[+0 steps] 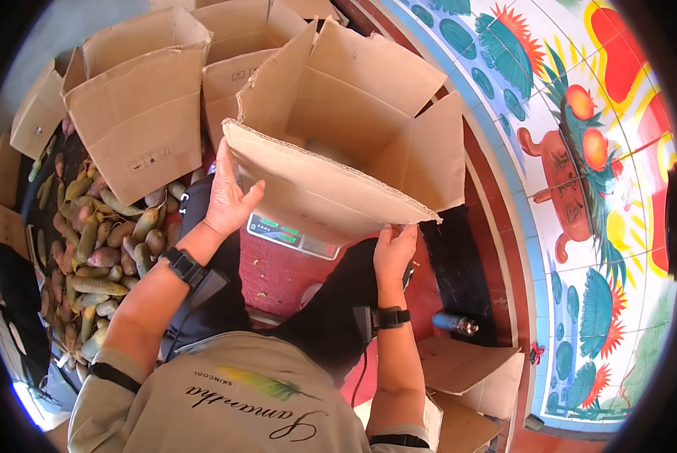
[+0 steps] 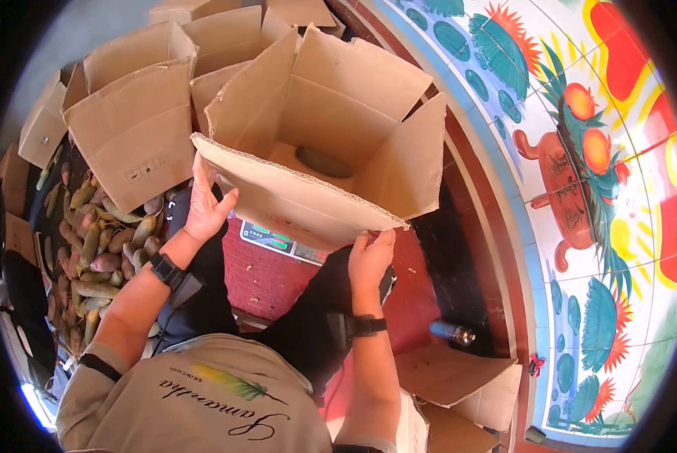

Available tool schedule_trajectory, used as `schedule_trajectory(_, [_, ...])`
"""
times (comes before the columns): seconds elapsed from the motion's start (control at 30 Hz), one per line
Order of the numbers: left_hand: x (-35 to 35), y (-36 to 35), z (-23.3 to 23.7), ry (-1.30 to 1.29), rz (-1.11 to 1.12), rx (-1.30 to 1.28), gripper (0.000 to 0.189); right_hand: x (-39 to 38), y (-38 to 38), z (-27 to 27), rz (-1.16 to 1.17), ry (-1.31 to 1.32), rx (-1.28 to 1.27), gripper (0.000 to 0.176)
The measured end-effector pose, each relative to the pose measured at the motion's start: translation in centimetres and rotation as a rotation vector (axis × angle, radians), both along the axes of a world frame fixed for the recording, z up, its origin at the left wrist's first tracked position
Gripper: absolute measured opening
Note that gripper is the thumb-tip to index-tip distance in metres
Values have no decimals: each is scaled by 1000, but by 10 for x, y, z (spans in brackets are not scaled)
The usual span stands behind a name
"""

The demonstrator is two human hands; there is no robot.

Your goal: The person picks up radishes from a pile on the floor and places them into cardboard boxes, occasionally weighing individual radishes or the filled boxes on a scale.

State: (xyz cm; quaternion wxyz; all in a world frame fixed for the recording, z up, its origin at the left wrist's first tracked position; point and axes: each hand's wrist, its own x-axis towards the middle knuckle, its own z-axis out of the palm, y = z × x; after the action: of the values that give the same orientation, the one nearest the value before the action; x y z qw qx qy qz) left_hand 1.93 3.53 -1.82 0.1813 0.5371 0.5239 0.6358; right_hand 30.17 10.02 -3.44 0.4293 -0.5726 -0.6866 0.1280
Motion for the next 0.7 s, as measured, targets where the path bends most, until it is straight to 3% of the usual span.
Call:
schedule_trajectory(0.2, [-5, -12, -3, 51, 31, -51, 82, -1, 4, 1, 80, 54, -10, 26])
schedule_trajectory(0.3, [-7, -15, -8, 90, 32, -65, 73, 4, 11, -7, 89, -17, 2, 35])
schedule_trajectory(0.47, [-5, -18, -6, 58, -56, -73, 73, 14, 24, -25, 100, 58, 0, 48])
schedule_trajectory(0.7, [1, -16, -7, 111, -71, -15, 81, 6, 12, -5, 55, 182, -119, 31])
